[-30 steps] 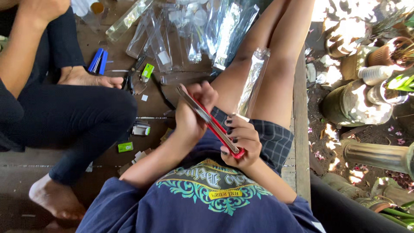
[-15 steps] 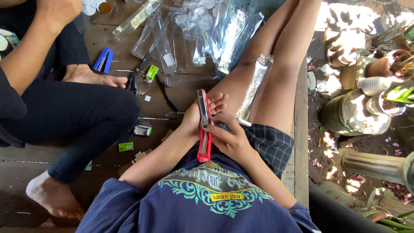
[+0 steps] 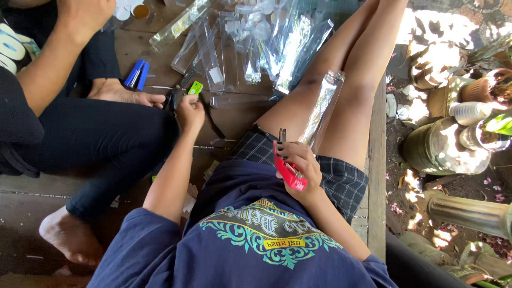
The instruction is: The person sits on the floor and uses a red handheld heat sealer to seal clear plastic pouches containing small items. They repeatedly pick up pouches, align the edges, and press the sealer across the top to close them.
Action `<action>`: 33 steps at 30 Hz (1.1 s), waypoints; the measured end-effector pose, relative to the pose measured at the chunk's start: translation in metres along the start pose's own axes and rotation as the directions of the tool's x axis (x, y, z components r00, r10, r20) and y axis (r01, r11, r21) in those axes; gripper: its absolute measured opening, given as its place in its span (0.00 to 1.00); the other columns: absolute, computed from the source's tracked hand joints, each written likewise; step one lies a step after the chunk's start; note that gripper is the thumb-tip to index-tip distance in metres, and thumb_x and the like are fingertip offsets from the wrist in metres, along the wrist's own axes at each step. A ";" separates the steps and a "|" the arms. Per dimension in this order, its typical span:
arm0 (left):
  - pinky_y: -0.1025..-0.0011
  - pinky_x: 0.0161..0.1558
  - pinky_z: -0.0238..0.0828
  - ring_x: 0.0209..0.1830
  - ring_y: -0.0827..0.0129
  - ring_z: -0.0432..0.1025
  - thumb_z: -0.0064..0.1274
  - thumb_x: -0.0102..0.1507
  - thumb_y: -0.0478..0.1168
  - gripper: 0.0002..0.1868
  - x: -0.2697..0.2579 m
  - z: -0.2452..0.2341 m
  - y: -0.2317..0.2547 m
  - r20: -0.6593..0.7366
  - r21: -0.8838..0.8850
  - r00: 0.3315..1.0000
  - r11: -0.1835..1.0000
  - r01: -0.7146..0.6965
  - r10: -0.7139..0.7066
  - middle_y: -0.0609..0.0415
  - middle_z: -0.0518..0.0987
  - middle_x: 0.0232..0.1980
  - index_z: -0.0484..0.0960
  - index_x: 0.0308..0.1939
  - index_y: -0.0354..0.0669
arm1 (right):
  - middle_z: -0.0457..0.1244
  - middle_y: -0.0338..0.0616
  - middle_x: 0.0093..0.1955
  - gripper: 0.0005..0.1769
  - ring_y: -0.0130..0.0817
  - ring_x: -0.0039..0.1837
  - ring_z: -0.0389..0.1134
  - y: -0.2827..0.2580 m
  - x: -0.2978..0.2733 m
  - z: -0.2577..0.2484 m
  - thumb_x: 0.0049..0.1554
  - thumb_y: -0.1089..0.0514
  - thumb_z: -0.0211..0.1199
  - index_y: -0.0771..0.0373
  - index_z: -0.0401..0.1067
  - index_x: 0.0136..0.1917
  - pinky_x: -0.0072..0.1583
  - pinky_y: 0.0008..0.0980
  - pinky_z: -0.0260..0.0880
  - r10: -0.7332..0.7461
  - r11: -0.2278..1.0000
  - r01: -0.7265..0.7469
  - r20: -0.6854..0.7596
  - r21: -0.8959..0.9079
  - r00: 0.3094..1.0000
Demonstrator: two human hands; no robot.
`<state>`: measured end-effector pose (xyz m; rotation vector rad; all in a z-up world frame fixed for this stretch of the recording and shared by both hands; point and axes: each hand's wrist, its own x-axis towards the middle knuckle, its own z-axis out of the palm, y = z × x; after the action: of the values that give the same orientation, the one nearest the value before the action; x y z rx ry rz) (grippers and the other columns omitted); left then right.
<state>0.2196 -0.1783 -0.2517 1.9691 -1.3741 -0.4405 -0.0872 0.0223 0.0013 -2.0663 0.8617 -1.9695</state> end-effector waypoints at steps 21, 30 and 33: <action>0.60 0.44 0.78 0.38 0.53 0.80 0.58 0.54 0.37 0.02 0.027 0.024 -0.033 -0.110 0.309 0.993 0.951 -0.016 0.053 0.51 0.79 0.32 0.83 0.31 0.49 | 0.72 0.57 0.49 0.12 0.52 0.45 0.70 -0.008 0.005 -0.006 0.56 0.57 0.70 0.67 0.76 0.50 0.49 0.43 0.71 0.231 0.973 -0.229 0.072 -0.027 0.970; 0.57 0.42 0.79 0.37 0.49 0.81 0.59 0.52 0.41 0.02 0.032 0.016 -0.026 -0.131 0.192 0.982 0.968 0.162 -0.139 0.50 0.82 0.26 0.83 0.25 0.51 | 0.71 0.55 0.49 0.13 0.48 0.41 0.67 -0.011 0.001 -0.008 0.58 0.55 0.67 0.66 0.75 0.52 0.45 0.41 0.68 0.325 0.945 -0.326 0.072 -0.003 0.943; 0.56 0.44 0.79 0.37 0.48 0.81 0.60 0.52 0.40 0.05 0.031 0.010 -0.014 -0.167 0.184 0.979 0.971 0.152 -0.121 0.49 0.81 0.27 0.81 0.29 0.46 | 0.71 0.54 0.49 0.15 0.49 0.41 0.66 -0.011 0.002 -0.010 0.59 0.52 0.66 0.66 0.75 0.52 0.45 0.41 0.68 0.330 0.944 -0.330 0.087 -0.018 0.940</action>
<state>0.2348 -0.2076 -0.2653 2.2179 -1.2278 -0.2149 -0.0934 0.0332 0.0096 -1.8478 1.1092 -1.6878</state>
